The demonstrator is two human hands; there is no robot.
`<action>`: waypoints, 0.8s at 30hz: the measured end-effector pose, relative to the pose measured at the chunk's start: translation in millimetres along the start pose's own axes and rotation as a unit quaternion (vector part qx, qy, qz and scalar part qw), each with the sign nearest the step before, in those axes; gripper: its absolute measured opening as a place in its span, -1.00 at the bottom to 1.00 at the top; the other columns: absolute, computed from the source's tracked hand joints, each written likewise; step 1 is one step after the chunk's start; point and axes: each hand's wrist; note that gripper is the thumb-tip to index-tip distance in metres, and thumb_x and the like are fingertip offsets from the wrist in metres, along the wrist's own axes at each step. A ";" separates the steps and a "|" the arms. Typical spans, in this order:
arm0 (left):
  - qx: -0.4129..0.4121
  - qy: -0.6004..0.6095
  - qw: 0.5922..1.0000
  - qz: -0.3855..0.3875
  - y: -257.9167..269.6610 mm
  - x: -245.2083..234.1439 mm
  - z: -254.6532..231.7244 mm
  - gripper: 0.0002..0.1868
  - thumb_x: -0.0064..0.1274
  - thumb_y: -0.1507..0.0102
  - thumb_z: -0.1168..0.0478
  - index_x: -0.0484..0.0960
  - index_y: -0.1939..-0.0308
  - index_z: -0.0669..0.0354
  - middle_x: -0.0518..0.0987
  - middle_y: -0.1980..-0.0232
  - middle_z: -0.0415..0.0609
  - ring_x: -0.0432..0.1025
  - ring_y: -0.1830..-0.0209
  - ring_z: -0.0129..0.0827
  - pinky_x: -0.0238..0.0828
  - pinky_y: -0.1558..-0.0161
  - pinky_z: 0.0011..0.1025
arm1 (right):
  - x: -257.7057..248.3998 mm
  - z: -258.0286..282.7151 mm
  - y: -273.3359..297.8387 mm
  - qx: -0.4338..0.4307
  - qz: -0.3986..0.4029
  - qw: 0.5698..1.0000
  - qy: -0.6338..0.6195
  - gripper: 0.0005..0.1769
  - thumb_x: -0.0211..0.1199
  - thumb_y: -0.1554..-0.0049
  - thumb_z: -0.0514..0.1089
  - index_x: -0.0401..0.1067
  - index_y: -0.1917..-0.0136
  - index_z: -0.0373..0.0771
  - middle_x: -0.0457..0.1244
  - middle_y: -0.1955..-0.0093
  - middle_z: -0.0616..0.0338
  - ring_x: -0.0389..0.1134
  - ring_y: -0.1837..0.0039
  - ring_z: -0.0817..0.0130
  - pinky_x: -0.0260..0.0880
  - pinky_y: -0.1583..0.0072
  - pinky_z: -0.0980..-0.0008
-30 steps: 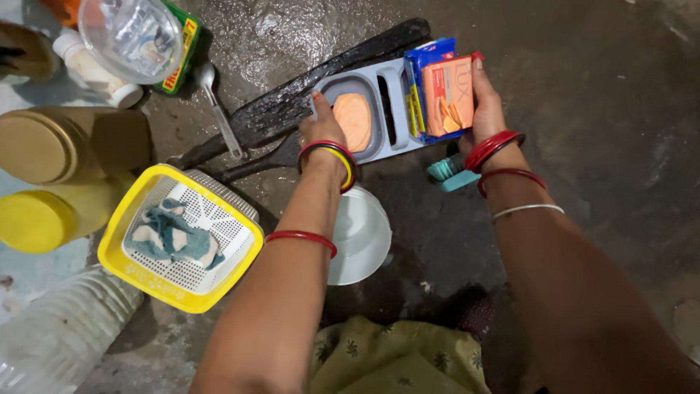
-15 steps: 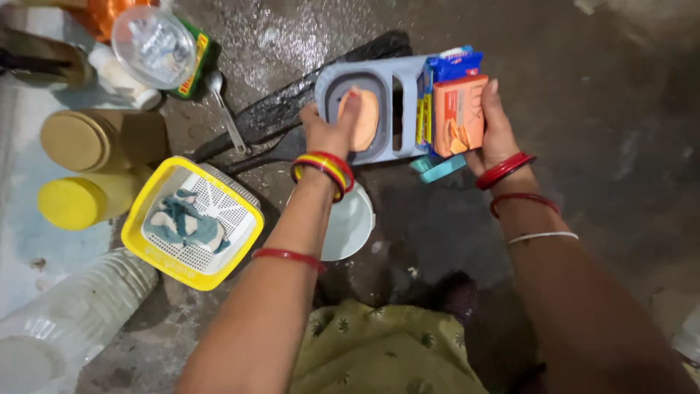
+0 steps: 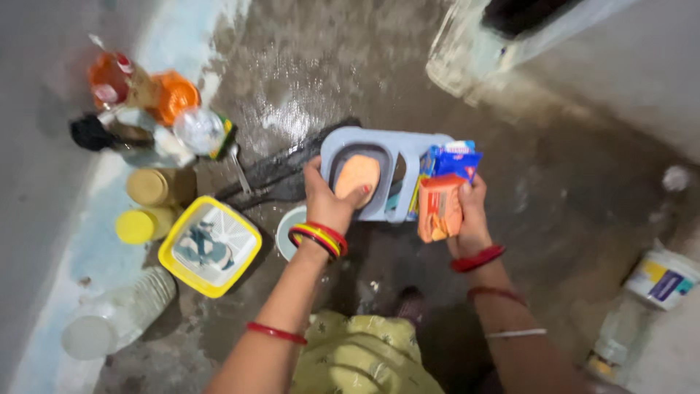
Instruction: The person wipes a soap dispenser with a cloth and places it on a wall shelf. They then pick up a soap dish with soap bars and place it on the shelf. A large plastic bottle is also placed on the shelf. The person moves buckets and a basket on the floor, then wipes a rolling pin with a brush.
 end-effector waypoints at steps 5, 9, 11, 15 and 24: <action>0.022 0.003 1.000 -0.009 20.9 -9.1 -117.8 -0.05 0.48 0.03 0.27 0.20 -0.30 0.38 0.40 -0.23 0.27 0.35 -0.27 0.03 0.24 -0.31 -0.17 | 19.2 94.3 22.0 -0.055 -0.015 0.998 0.000 -0.33 0.12 -0.32 0.14 0.01 -0.52 -0.20 0.16 -0.43 0.02 0.26 -0.44 0.18 0.29 -0.44 0.08; 0.075 0.023 0.997 -0.019 39.7 -22.7 -214.3 -0.04 0.47 0.05 0.28 0.20 -0.31 0.37 0.41 -0.24 0.28 0.34 -0.28 0.05 0.23 -0.32 -0.15 | 40.5 180.5 42.2 -0.080 -0.040 0.996 0.006 -0.29 0.14 -0.27 0.16 0.01 -0.53 -0.15 0.17 -0.42 0.07 0.24 -0.44 0.22 0.28 -0.42 0.11; 0.083 0.027 0.996 -0.019 48.3 -28.5 -266.3 -0.05 0.45 0.04 0.30 0.21 -0.31 0.35 0.41 -0.24 0.28 0.34 -0.27 0.06 0.24 -0.31 -0.14 | 54.4 226.6 55.1 -0.107 -0.035 0.994 -0.014 -0.26 0.18 -0.24 0.16 0.00 -0.52 -0.15 0.16 -0.41 0.08 0.24 -0.44 0.21 0.28 -0.42 0.11; 0.166 0.012 0.986 -0.034 73.8 -42.2 -348.9 -0.04 0.48 0.07 0.32 0.22 -0.30 0.34 0.40 -0.23 0.29 0.31 -0.27 0.11 0.20 -0.30 -0.11 | 74.7 308.0 90.9 -0.160 -0.047 0.986 0.001 -0.21 0.22 -0.19 0.20 0.01 -0.51 -0.14 0.17 -0.39 0.10 0.24 -0.43 0.24 0.28 -0.40 0.13; 0.293 0.059 0.954 -0.019 121.3 -55.6 -498.9 0.00 0.50 0.09 0.30 0.20 -0.31 0.36 0.38 -0.23 0.28 0.32 -0.27 0.07 0.23 -0.31 -0.14 | 106.0 448.2 157.5 -0.271 -0.041 0.962 -0.008 -0.14 0.31 -0.11 0.30 0.05 -0.46 -0.11 0.19 -0.32 0.15 0.26 -0.35 0.29 0.34 -0.34 0.18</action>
Point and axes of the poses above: each hand's wrist, its own y-axis away from the middle knuckle, its own x-axis out of the palm, z = x × y
